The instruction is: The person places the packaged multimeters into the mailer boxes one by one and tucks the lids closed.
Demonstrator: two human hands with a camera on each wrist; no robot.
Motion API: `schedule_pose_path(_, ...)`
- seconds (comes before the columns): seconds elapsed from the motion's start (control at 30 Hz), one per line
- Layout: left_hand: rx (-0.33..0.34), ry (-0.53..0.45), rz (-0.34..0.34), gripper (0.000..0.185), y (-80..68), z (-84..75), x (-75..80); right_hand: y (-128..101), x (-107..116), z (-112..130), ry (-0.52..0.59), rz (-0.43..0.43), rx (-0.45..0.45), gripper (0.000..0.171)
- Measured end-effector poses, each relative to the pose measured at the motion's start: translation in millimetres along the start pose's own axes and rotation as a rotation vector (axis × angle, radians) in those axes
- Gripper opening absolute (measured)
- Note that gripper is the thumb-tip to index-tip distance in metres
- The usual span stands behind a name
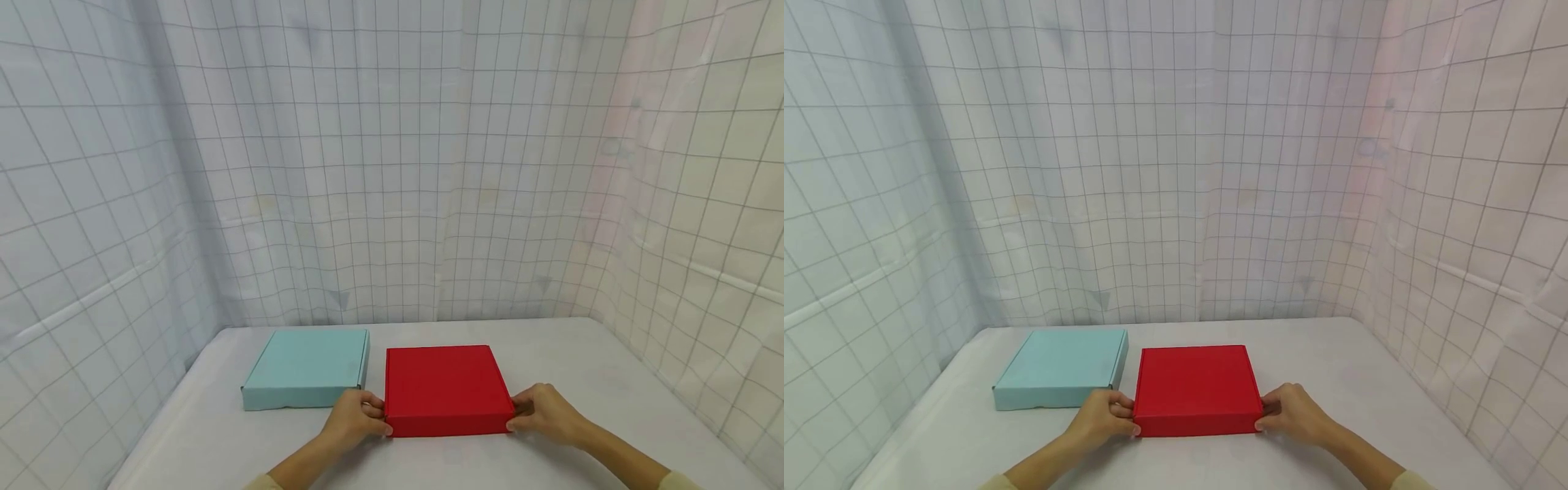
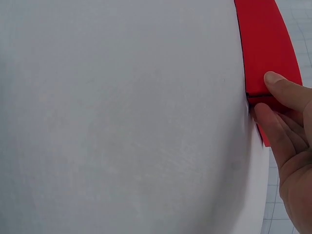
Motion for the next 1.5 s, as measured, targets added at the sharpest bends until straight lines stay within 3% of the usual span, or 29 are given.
schedule_pose_path(0.2, 0.016, 0.011, -0.01, 0.036, 3.3, 0.5, -5.7, 1.5, 2.4, -4.6, -0.016, 0.003, 0.014, 0.037)
schedule_pose_path(0.47, 0.03, 0.044, -0.048, 0.036, 18.8, 3.0, -11.3, 8.3, 11.4, -12.2, -0.024, -0.012, 0.028, 0.037)
schedule_pose_path(1.0, -0.016, 0.027, -0.126, 0.036, 40.1, 8.5, -21.9, 28.3, 27.5, -21.0, -0.059, -0.042, 0.077, 0.032)
schedule_pose_path(1.3, -0.028, 0.034, -0.146, 0.035, 47.4, 8.4, -19.2, 35.1, 29.8, -21.4, -0.079, -0.067, 0.069, 0.034)
schedule_pose_path(1.5, 0.008, 0.061, -0.144, 0.035, 45.7, 8.7, -20.7, 32.8, 29.8, -22.5, -0.082, -0.064, 0.037, 0.036)
Point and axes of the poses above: each hand's wrist, its own y-axis towards the middle knuckle, its own x-axis out of the back of the hand, z = x × y, the point moved 7 cm from there along y, towards the middle knuckle, and after that the axes turned 15 degrees about -x, right-handed, at the moved point
